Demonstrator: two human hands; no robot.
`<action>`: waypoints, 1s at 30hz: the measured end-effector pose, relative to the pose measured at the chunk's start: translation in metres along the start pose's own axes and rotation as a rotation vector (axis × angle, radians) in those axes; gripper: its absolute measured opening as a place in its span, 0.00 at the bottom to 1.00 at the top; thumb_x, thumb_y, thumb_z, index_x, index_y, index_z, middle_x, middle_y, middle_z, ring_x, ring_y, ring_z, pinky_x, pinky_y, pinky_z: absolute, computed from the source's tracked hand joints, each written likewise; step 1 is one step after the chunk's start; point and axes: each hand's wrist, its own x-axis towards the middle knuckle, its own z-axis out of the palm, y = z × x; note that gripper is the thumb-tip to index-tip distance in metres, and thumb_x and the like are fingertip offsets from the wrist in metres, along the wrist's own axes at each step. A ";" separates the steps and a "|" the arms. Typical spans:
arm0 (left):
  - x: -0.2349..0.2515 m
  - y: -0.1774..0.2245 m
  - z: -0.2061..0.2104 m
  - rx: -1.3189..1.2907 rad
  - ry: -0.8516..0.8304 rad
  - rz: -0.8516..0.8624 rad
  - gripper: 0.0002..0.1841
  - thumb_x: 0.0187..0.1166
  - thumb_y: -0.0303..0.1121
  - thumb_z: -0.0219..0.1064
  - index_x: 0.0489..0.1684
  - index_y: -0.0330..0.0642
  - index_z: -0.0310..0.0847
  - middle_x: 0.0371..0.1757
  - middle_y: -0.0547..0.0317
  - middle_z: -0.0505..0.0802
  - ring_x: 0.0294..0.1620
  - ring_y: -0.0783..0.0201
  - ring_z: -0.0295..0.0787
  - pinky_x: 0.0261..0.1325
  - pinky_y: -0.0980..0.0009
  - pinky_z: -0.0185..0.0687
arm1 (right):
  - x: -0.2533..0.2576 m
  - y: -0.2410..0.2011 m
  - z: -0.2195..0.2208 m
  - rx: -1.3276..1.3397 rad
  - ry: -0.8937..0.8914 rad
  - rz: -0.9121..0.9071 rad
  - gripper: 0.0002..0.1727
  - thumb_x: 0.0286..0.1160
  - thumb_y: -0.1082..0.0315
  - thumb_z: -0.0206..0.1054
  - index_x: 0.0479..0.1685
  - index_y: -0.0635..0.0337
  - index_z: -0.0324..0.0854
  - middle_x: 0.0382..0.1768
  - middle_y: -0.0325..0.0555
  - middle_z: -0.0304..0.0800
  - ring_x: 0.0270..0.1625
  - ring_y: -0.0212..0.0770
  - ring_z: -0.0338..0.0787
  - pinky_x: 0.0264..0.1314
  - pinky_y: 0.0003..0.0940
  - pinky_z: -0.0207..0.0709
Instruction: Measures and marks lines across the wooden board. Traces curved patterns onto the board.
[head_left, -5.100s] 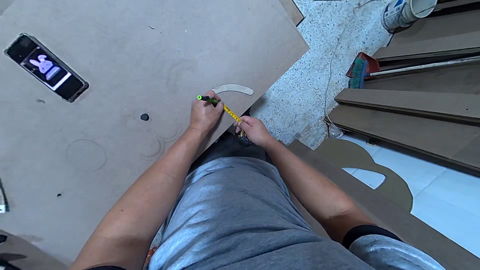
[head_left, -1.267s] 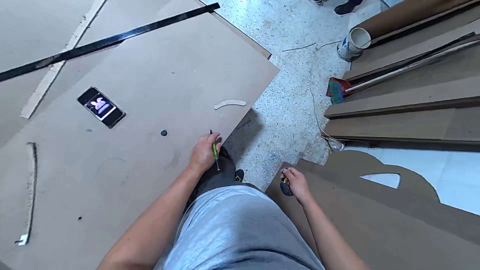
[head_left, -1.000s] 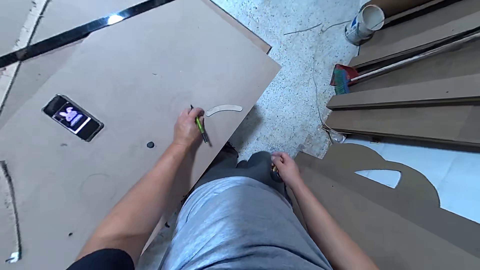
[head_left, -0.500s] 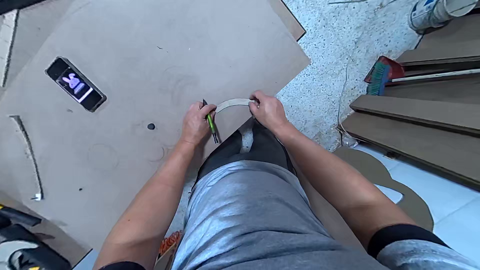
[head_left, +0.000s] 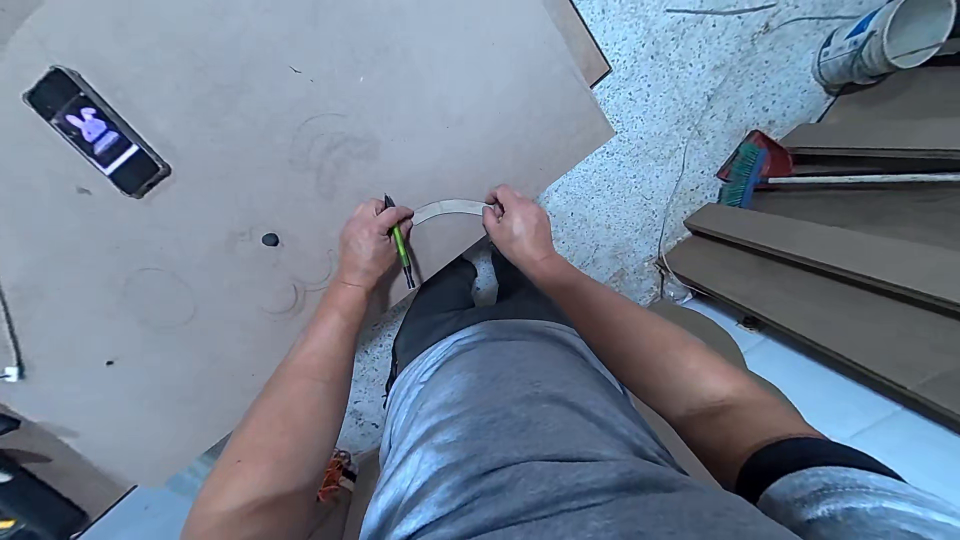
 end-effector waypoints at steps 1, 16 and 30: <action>-0.003 0.001 0.001 0.011 0.000 0.013 0.11 0.84 0.39 0.68 0.57 0.51 0.92 0.49 0.43 0.91 0.53 0.45 0.89 0.58 0.48 0.85 | -0.004 0.001 0.003 0.007 0.021 -0.006 0.11 0.79 0.59 0.63 0.51 0.48 0.87 0.41 0.40 0.91 0.38 0.44 0.91 0.36 0.49 0.84; -0.002 -0.008 -0.001 0.133 -0.029 0.248 0.17 0.87 0.33 0.61 0.68 0.57 0.89 0.47 0.39 0.90 0.50 0.39 0.90 0.47 0.43 0.86 | -0.011 -0.001 0.018 0.039 0.188 0.050 0.12 0.81 0.55 0.65 0.54 0.46 0.89 0.45 0.39 0.91 0.41 0.42 0.92 0.41 0.50 0.86; 0.001 -0.011 0.006 0.111 0.021 0.217 0.16 0.87 0.45 0.63 0.64 0.55 0.91 0.44 0.42 0.90 0.47 0.43 0.90 0.48 0.46 0.86 | -0.010 -0.001 0.018 0.079 0.197 0.078 0.16 0.77 0.51 0.71 0.56 0.48 0.86 0.41 0.39 0.91 0.39 0.42 0.90 0.39 0.49 0.84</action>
